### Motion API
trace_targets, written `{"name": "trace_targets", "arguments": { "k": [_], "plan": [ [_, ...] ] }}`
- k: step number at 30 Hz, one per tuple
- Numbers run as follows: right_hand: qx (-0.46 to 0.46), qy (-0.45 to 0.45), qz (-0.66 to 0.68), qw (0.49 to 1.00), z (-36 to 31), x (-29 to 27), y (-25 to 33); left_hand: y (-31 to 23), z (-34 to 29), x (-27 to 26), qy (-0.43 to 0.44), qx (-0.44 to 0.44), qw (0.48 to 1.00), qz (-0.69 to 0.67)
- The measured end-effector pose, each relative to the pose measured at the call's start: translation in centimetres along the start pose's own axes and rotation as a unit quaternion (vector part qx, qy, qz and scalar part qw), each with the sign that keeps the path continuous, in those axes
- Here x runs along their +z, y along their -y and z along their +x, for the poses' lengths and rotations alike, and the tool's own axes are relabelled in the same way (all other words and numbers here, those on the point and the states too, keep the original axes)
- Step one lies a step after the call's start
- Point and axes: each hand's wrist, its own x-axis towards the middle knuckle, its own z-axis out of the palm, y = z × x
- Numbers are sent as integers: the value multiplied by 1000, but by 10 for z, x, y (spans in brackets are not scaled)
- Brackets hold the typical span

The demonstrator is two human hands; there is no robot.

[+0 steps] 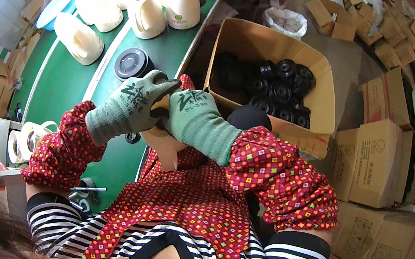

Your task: The person assembles white plastic kettles on a green conveyor belt. They pick up each kettle, insert a black base component, and place a black lid on top. Completed kettles are set aside on the belt.

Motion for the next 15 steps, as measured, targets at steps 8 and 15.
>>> {"name": "trace_targets", "arguments": {
  "k": [8,15],
  "plan": [
    [-94,14,462,882,-13,30,-69,71,-48,82,-164,-101,789,-583],
    [88,-58,485,868,45,169,-142,-1,-50,89,-200,-78,788,-577]
  ]
}}
